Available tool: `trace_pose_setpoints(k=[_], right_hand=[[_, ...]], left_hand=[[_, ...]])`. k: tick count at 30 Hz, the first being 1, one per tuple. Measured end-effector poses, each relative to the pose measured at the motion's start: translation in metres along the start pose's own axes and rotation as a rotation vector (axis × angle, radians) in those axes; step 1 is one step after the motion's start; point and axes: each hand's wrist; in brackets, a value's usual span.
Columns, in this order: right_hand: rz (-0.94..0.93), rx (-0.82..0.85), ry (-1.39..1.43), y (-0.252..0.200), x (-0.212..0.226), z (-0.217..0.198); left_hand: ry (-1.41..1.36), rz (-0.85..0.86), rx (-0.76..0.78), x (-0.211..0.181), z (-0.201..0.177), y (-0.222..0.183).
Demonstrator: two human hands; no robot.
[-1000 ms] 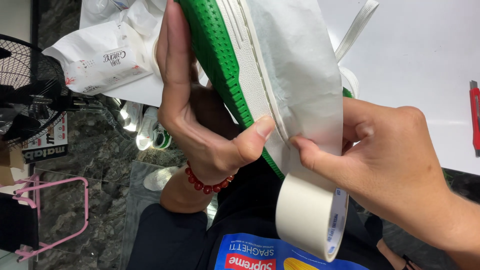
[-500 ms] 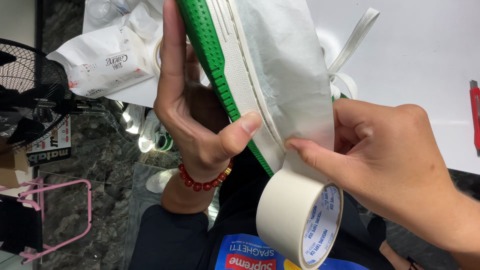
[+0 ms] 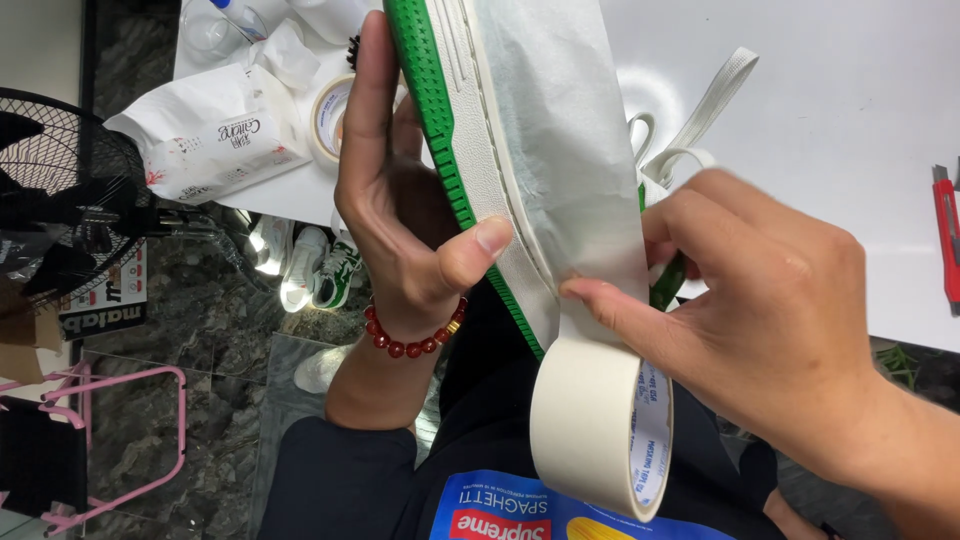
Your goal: The recorder is carefully applying white masking tape to the sole and upper edges of a green and white sneaker.
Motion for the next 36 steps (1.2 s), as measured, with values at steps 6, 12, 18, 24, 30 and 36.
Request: trace_pose_setpoints(k=[6, 12, 18, 24, 30, 36], right_hand=[[-0.24, -0.163, 0.125, 0.009, -0.016, 0.02], [-0.175, -0.138, 0.344, 0.009, -0.029, 0.041], [-0.17, -0.242, 0.385, 0.006, -0.036, 0.068], [-0.154, -0.312, 0.387, 0.005, -0.034, 0.08], [-0.128, -0.304, 0.365, 0.005, -0.029, 0.081], [-0.158, -0.331, 0.269, -0.001, -0.023, 0.084]], left_hand=[[-0.057, -0.033, -0.003, 0.014, 0.006, 0.013], [-0.028, 0.096, 0.046, 0.056, -0.005, 0.004], [0.086, 0.079, 0.121, 0.056, -0.01, 0.004], [0.39, 0.064, 0.264, 0.027, -0.011, 0.001], [0.381, 0.019, 0.223, 0.019, -0.004, -0.002], [0.539, 0.036, 0.087, 0.008, 0.011, -0.007]])
Point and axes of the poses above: each hand's wrist, its own y-axis towards the middle knuckle, its own z-axis out of the palm, x = y × z, and after that the axes turned 3 degrees about -y, right-handed
